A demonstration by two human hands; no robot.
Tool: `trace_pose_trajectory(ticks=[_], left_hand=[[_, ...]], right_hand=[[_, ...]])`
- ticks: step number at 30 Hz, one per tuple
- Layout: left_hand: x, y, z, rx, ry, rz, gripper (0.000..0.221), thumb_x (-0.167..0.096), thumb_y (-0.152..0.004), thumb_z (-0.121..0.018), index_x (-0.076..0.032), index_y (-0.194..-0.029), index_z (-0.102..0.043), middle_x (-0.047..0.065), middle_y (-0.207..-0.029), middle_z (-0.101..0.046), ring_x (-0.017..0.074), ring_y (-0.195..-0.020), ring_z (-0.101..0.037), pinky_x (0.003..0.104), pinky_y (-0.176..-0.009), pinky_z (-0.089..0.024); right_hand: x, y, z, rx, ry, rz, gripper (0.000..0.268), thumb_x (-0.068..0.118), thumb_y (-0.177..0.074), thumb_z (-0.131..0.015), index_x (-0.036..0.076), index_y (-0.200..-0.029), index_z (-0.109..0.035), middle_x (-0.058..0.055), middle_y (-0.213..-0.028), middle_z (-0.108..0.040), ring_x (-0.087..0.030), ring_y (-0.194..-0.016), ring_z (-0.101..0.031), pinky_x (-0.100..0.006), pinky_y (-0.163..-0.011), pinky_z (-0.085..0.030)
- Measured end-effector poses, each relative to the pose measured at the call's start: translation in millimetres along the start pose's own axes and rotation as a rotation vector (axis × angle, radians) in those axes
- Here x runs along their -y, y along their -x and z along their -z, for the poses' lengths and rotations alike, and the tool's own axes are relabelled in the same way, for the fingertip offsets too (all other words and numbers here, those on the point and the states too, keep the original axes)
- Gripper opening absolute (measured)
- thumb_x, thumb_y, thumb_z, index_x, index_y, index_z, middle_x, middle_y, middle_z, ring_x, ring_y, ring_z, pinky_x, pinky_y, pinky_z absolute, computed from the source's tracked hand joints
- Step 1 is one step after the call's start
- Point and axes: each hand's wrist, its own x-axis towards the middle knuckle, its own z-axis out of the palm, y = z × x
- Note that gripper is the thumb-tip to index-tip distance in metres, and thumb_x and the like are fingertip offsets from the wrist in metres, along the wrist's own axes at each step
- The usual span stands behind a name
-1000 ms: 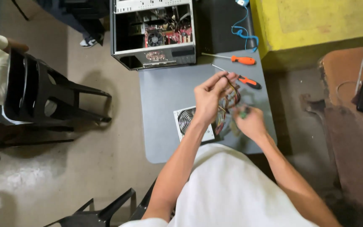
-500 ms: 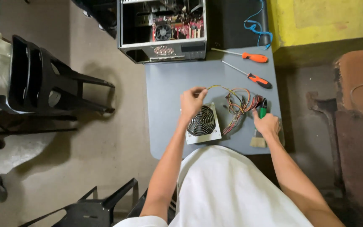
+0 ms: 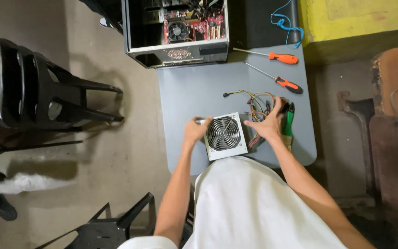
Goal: Cleaning a power supply unit and its cables with a brush before installing it into a desktop computer case.
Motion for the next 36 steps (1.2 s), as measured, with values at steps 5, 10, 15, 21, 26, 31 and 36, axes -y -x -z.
trace_pose_trajectory(ticks=[5, 10, 15, 21, 26, 31, 36], left_hand=[[-16.6, 30.1, -6.9, 0.017, 0.112, 0.053, 0.093, -0.075, -0.079, -0.086, -0.015, -0.148, -0.068, 0.022, -0.137, -0.073, 0.0396, -0.138, -0.065, 0.048, -0.119, -0.051], [10.4, 15.1, -32.0, -0.057, 0.144, -0.021, 0.078, -0.070, -0.084, -0.086, -0.013, -0.136, -0.074, 0.022, -0.123, -0.075, 0.0408, -0.130, -0.070, 0.047, -0.113, -0.054], [10.4, 35.9, -39.5, -0.097, 0.138, -0.106, 0.072, -0.063, -0.087, -0.087, -0.008, -0.131, -0.073, 0.020, -0.114, -0.073, 0.0420, -0.124, -0.069, 0.049, -0.112, -0.053], [18.8, 57.9, -48.6, -0.139, 0.185, -0.266, 0.062, -0.056, -0.084, -0.093, -0.013, -0.124, -0.074, 0.019, -0.117, -0.067, 0.0463, -0.117, -0.072, 0.050, -0.103, -0.060], [-2.3, 77.4, -34.4, -0.143, 0.227, -0.366, 0.060, -0.052, -0.085, -0.095, -0.016, -0.127, -0.071, 0.017, -0.123, -0.062, 0.0480, -0.117, -0.073, 0.051, -0.104, -0.063], [-74.2, 72.0, 24.1, 0.012, 0.240, -0.606, 0.059, -0.035, -0.086, -0.094, -0.005, -0.130, -0.068, 0.031, -0.122, -0.056, 0.0659, -0.115, -0.066, 0.062, -0.103, -0.062], [-184.7, -50.3, 72.7, -0.743, -0.730, -0.844, 0.104, -0.081, -0.085, -0.084, -0.012, -0.156, -0.050, 0.015, -0.159, -0.053, 0.0368, -0.145, -0.051, 0.056, -0.117, -0.044]], right_hand=[[15.8, 9.8, -9.6, 0.047, -0.368, 0.117, 0.088, -0.002, -0.102, -0.062, 0.028, -0.173, -0.021, -0.027, -0.127, -0.060, -0.036, -0.104, -0.065, -0.043, -0.082, -0.062], [6.9, 19.1, -6.9, 0.263, -0.620, 0.193, 0.082, -0.002, -0.099, -0.050, 0.034, -0.170, -0.031, -0.015, -0.104, -0.052, -0.018, -0.066, -0.056, -0.025, -0.043, -0.049], [4.9, 12.0, -9.7, 0.259, -0.215, 0.292, 0.132, 0.017, -0.067, -0.104, 0.020, -0.175, -0.026, -0.033, -0.172, -0.036, -0.052, -0.150, -0.049, -0.051, -0.119, -0.051], [-2.8, 21.7, -7.5, 0.464, -0.078, 0.315, 0.151, 0.035, -0.050, -0.111, 0.026, -0.175, -0.028, -0.029, -0.178, -0.028, -0.050, -0.163, -0.026, -0.057, -0.137, -0.019], [-13.8, 11.8, -14.2, 0.508, -0.303, 0.455, 0.149, 0.017, -0.044, -0.111, 0.016, -0.171, -0.034, -0.026, -0.171, -0.039, -0.044, -0.161, -0.031, -0.057, -0.134, -0.022], [-26.2, 5.9, 3.0, 0.389, -0.660, 0.519, 0.128, -0.010, -0.044, -0.100, 0.006, -0.161, -0.050, -0.016, -0.151, -0.055, -0.031, -0.145, -0.048, -0.047, -0.127, -0.040], [-47.6, -2.8, 57.9, 0.361, -0.938, 0.385, 0.095, 0.002, -0.062, -0.074, 0.016, -0.151, -0.046, -0.018, -0.135, -0.067, -0.033, -0.113, -0.069, -0.047, -0.098, -0.059]])
